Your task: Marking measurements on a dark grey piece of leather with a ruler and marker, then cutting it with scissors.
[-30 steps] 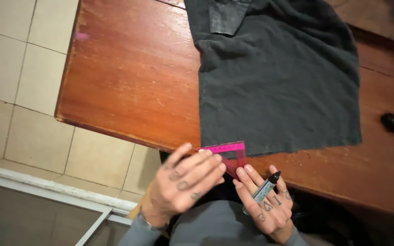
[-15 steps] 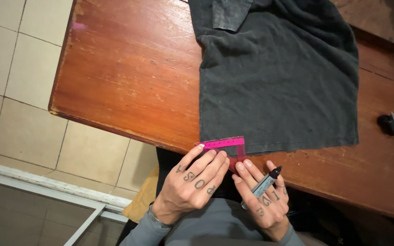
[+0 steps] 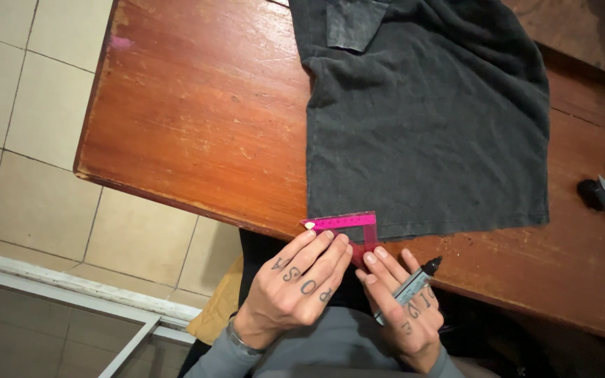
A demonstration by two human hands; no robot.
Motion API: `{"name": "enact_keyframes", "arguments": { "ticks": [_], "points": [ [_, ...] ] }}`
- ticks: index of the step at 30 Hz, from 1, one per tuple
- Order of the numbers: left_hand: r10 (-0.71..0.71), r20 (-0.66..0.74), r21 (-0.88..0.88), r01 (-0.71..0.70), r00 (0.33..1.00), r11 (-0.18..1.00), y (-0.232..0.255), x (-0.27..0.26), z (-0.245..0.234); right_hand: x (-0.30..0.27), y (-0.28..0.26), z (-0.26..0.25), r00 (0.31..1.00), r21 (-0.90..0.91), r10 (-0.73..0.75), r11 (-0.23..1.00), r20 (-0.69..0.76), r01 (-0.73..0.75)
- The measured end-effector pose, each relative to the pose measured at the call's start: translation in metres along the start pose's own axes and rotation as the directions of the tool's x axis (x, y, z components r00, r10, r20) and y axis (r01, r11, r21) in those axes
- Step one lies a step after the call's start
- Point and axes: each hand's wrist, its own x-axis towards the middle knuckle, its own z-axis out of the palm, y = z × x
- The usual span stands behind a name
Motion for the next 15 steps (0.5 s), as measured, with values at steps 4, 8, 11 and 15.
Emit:
{"name": "enact_keyframes", "arguments": {
  "ticks": [4, 8, 11, 15],
  "points": [
    [-0.030, -0.006, -0.017, 0.030, 1.000, 0.999, 0.0024, 0.0004, -0.0001, 0.0003, 0.0001, -0.0035, 0.999, 0.036, 0.027, 0.999, 0.019, -0.028],
    [-0.007, -0.013, -0.039, 0.006, 1.000, 0.999, 0.0014, 0.0027, -0.0019, 0.0020, 0.0013, -0.0066, 0.998, 0.024, 0.015, 1.000, 0.057, -0.016],
    [-0.011, -0.013, -0.033, 0.011, 1.000, 0.999, 0.0018, 0.0032, -0.0029, 0.0026, 0.0006, -0.0076, 0.998, 0.001, 0.007, 1.000, 0.068, -0.007],
    [-0.013, -0.012, -0.035, 0.013, 1.000, 0.999, 0.0023, 0.0029, -0.0034, 0.0024, -0.0027, -0.0073, 0.998, 0.009, 0.028, 1.000, 0.064, -0.029]
  ]
}}
